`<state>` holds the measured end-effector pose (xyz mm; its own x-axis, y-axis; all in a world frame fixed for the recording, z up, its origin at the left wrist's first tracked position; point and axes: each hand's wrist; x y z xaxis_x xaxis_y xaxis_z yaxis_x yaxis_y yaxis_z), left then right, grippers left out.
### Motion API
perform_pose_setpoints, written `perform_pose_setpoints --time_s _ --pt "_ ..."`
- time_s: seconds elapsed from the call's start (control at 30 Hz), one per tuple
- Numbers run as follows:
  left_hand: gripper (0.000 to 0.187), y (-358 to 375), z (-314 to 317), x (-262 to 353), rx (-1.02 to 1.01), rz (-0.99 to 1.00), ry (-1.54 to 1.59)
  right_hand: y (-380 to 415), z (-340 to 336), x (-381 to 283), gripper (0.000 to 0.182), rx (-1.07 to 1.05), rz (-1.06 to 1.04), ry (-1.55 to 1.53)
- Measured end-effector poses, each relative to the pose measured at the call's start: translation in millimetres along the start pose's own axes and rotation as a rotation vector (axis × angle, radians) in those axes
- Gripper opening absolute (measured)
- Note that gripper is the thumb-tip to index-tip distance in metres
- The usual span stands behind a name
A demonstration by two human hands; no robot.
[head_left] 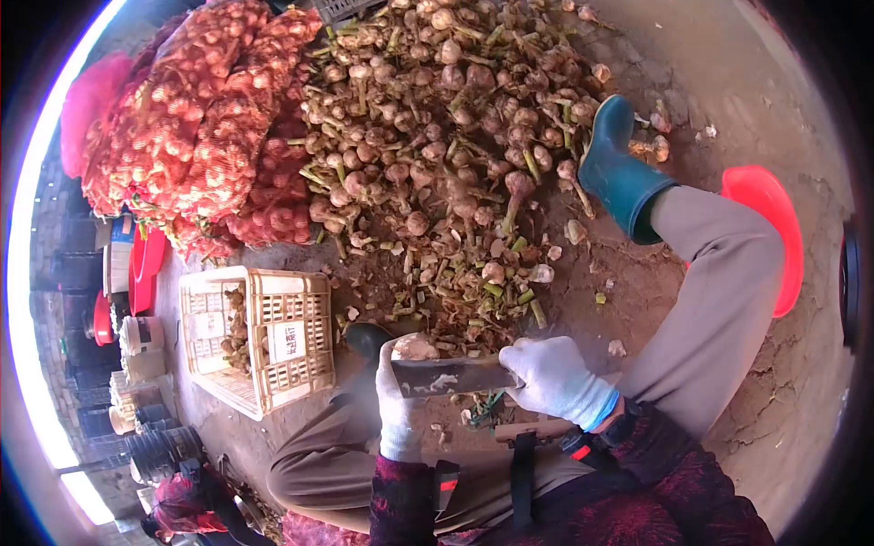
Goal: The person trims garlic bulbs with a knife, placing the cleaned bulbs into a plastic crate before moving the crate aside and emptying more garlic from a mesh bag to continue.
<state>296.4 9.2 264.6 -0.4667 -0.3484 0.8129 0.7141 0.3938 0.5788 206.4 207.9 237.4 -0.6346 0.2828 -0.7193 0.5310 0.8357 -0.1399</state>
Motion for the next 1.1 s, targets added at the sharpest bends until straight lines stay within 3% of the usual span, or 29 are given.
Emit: perform_pose_setpoints --time_s 0.1,0.2,0.23,0.33,0.43,0.53,0.67,0.7,0.8,0.83,0.87,0.9,0.93,1.03,1.1 --pt "0.068 -10.2 -10.3 -10.5 0.059 -0.027 -0.066 -1.0 9.8 4.7 0.025 -0.007 0.001 0.014" --pt "0.069 -12.0 -0.9 -14.9 0.11 -0.004 0.037 -2.9 25.7 14.1 0.025 -0.061 0.049 -0.016" --pt "0.06 -12.8 -6.2 -19.1 0.043 0.024 0.006 -3.0 30.2 16.4 0.025 -0.094 0.064 -0.026" --pt "0.062 -10.3 -6.4 -22.7 0.09 -0.052 -0.004 -3.1 45.3 25.5 0.019 -0.118 0.105 -0.069" --pt "0.049 -5.8 6.9 -7.8 0.074 -0.071 0.079 -5.8 64.3 57.7 0.014 -0.367 0.38 0.046" --pt "0.046 -12.0 3.5 1.3 0.084 0.044 0.167 -12.0 67.8 57.9 0.016 -0.174 0.491 0.008" --pt "0.047 -11.0 -2.2 -7.5 0.06 0.035 0.151 -10.5 23.8 7.9 0.013 -0.05 0.222 -0.132" --pt "0.048 -10.5 -0.5 -10.9 0.022 0.066 0.208 -8.1 25.8 4.5 0.023 0.031 0.095 -0.077" --pt "0.052 -14.2 -8.9 -20.0 -0.062 0.108 0.222 -10.5 24.5 2.5 0.02 0.0 0.046 -0.073" --pt "0.051 -13.7 -8.4 -17.0 -0.023 0.018 0.165 -10.2 36.4 13.2 0.015 0.013 0.062 -0.044" --pt "0.05 -11.6 -7.6 -16.3 0.014 -0.078 0.104 -12.1 47.6 30.2 0.012 -0.039 0.124 0.027" --pt "0.045 -15.4 -5.1 -16.9 -0.035 0.005 0.09 -12.2 53.1 47.0 0.011 -0.147 0.261 0.075" --pt "0.045 -13.4 5.2 -6.9 -0.033 -0.045 0.141 -19.7 47.5 54.6 0.01 -0.24 0.408 0.125" --pt "0.058 -20.8 9.6 -3.1 -0.038 -0.074 0.141 -13.0 33.5 39.6 0.014 -0.08 0.519 -0.037" --pt "0.07 -35.9 6.0 -17.0 0.182 0.082 -0.034 -4.7 36.9 35.9 0.02 -0.031 0.654 -0.23"
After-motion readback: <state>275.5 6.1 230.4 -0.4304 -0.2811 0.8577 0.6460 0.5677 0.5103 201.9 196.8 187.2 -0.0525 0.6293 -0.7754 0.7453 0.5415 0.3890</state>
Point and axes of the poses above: each hand's wrist, its own y-axis away from the middle knuckle, its own z-axis out of the palm, x = y × z, and after that the axes turned 13 degrees about -z, right-handed
